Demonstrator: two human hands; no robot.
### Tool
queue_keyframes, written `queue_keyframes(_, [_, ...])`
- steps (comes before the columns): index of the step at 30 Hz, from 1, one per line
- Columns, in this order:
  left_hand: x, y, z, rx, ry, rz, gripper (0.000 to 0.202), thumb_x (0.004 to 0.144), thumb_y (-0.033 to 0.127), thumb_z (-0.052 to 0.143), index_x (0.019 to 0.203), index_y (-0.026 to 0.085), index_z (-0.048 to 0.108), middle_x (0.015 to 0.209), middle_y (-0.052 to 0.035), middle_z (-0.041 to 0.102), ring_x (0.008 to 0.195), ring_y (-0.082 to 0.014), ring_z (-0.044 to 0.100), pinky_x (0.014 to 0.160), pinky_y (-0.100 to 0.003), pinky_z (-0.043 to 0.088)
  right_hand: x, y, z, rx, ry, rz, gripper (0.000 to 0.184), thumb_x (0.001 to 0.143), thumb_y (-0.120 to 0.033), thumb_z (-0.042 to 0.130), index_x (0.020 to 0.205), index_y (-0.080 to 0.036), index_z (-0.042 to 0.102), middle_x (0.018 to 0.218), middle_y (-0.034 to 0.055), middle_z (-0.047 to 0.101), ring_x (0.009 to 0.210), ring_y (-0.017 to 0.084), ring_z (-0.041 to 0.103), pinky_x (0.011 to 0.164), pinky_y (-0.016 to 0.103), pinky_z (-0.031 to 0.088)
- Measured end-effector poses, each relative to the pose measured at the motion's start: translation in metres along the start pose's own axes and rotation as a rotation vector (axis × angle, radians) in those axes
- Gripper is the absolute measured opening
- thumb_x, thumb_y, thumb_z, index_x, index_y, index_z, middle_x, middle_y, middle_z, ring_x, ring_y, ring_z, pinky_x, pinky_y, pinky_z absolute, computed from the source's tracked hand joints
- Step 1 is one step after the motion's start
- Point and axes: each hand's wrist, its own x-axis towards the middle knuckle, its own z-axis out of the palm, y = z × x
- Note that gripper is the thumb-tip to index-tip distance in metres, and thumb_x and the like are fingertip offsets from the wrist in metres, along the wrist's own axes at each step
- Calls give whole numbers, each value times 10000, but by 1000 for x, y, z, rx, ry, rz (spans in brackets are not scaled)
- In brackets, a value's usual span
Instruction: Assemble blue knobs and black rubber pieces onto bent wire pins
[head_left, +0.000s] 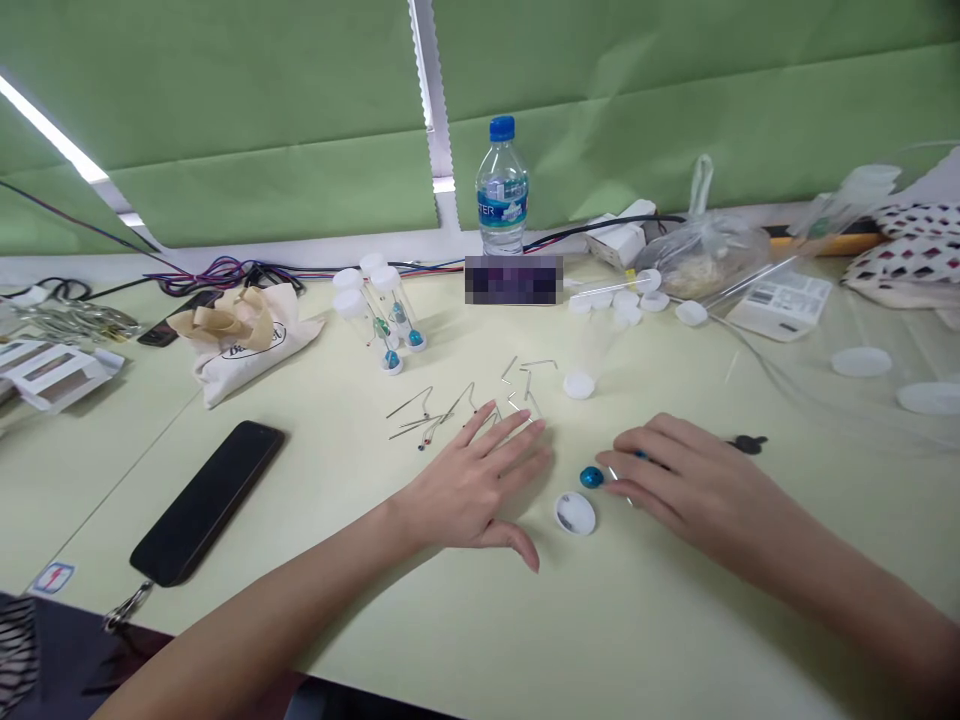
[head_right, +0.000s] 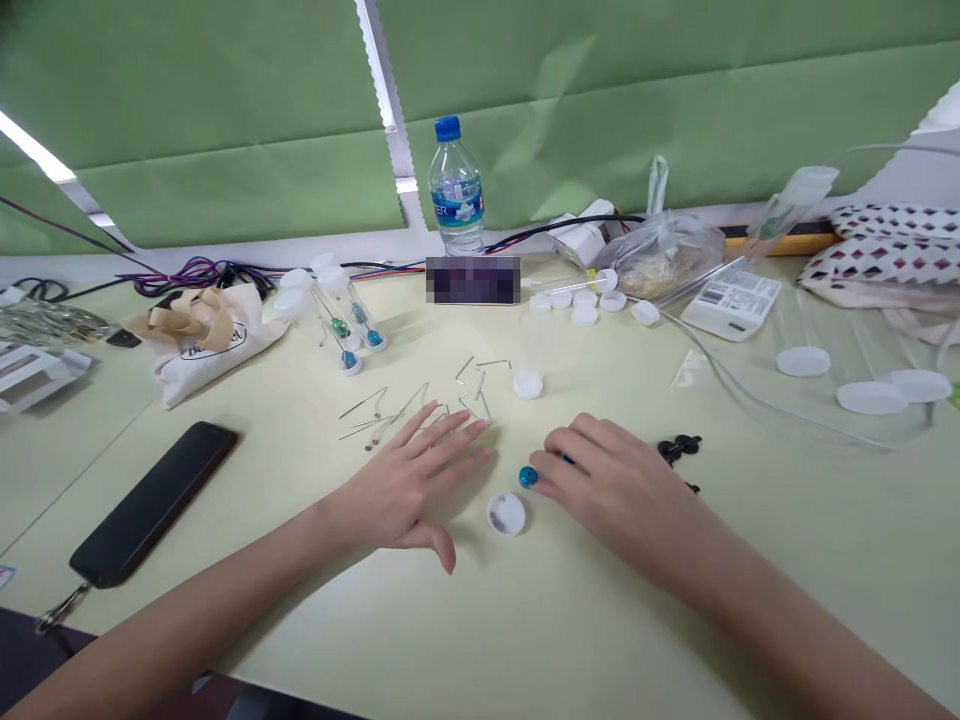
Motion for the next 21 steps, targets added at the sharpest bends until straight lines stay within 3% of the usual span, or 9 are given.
queue_keyframes(4, [1, -1, -1, 27, 93, -55, 837, 806, 777, 328, 1287, 120, 527, 1370, -180, 537, 1337, -356, 409, 1142, -570, 253, -1, -9, 4, -11, -17, -19, 250, 927, -69, 452, 979, -163, 678, 951, 92, 670, 886, 237, 582, 765, 374, 457])
queue_keyframes(6, [1, -5, -4, 56, 151, -117, 645, 883, 646, 410, 1229, 123, 563, 1272, -165, 605, 1263, -337, 481, 1085, -551, 353, 0, -13, 6, -5, -19, -13, 285, 928, -45, 417, 991, -148, 675, 963, 97, 679, 901, 242, 584, 767, 377, 457])
queue_keyframes(9, [-3, -16, -8, 50, 200, -246, 301, 958, 344, 468, 1112, 137, 623, 1070, -121, 667, 1042, -263, 581, 876, -425, 516, 2, -16, 6, 1, 2, -15, 290, 939, -53, 403, 979, -139, 677, 953, 95, 692, 904, 242, 589, 768, 375, 455])
queue_keyframes(14, [-13, -40, -18, 107, 230, -455, 229, 929, 141, 466, 899, 145, 692, 923, -100, 654, 862, -225, 544, 710, -359, 518, 5, -12, 0, -23, 67, 23, 202, 942, -159, 507, 1047, -80, 661, 925, 111, 696, 820, 236, 575, 728, 379, 459])
queue_keyframes(21, [-18, -53, -33, -66, 77, -567, 166, 860, 91, 549, 793, 168, 681, 919, -56, 641, 864, -209, 530, 745, -352, 500, 7, -2, -8, -16, 123, 58, 184, 941, -140, 500, 977, -80, 671, 838, 102, 686, 741, 218, 546, 674, 368, 464])
